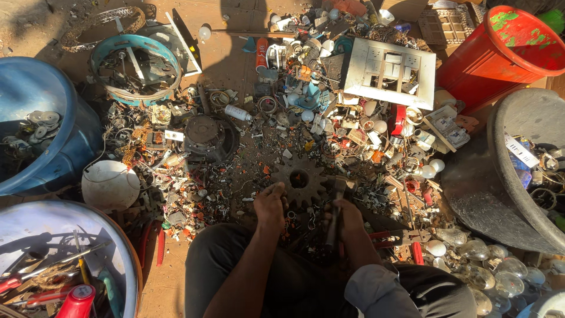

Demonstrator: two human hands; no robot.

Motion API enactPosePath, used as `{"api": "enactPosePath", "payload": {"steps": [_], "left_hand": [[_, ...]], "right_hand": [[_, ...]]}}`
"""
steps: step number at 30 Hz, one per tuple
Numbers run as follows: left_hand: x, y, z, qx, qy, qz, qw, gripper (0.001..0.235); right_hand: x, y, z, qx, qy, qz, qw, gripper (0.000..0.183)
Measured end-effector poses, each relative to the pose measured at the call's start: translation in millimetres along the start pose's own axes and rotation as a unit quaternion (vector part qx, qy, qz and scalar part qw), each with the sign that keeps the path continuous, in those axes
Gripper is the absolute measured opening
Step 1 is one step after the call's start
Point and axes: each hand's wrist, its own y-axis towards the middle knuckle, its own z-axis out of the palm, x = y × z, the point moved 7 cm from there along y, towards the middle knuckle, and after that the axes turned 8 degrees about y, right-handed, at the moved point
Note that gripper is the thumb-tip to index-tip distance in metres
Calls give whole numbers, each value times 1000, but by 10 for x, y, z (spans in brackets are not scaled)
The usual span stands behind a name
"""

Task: The person sits on the ground and uses a hammer to repeatedly strike a small metal component held in their left hand. They occasionally use pliers to adjust the component while continuing to hammer it on a metal gear used as an anvil.

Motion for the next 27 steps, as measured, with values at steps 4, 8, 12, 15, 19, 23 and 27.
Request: {"api": "enactPosePath", "payload": {"steps": [4,8,12,15,19,23,27], "left_hand": [[-165,-9,-11,34,-40,36,998,35],[-504,-90,-145,18,-78,35,996,29],[-880,-154,-70,31,-142,39,989,25],[-1009,-207,-56,13,-133,39,990,30],[-1095,-208,-48,-7,-134,60,989,31],[-1072,-181,-1,-22,-121,64,990,32],[-1048,-197,-32,-41,-121,79,989,32]], "right_hand": [[163,-360,95,-79,-156,-63,983,39],[187,-1055,376,-40,-301,-242,922,35],[319,-1407,743,32,-577,-353,736,55],[263,-1295,849,69,-693,-312,646,59],[191,-1184,810,75,-694,-325,638,63],[158,-1336,760,106,-655,-438,606,61],[149,-1286,797,95,-685,-414,593,56]]}}
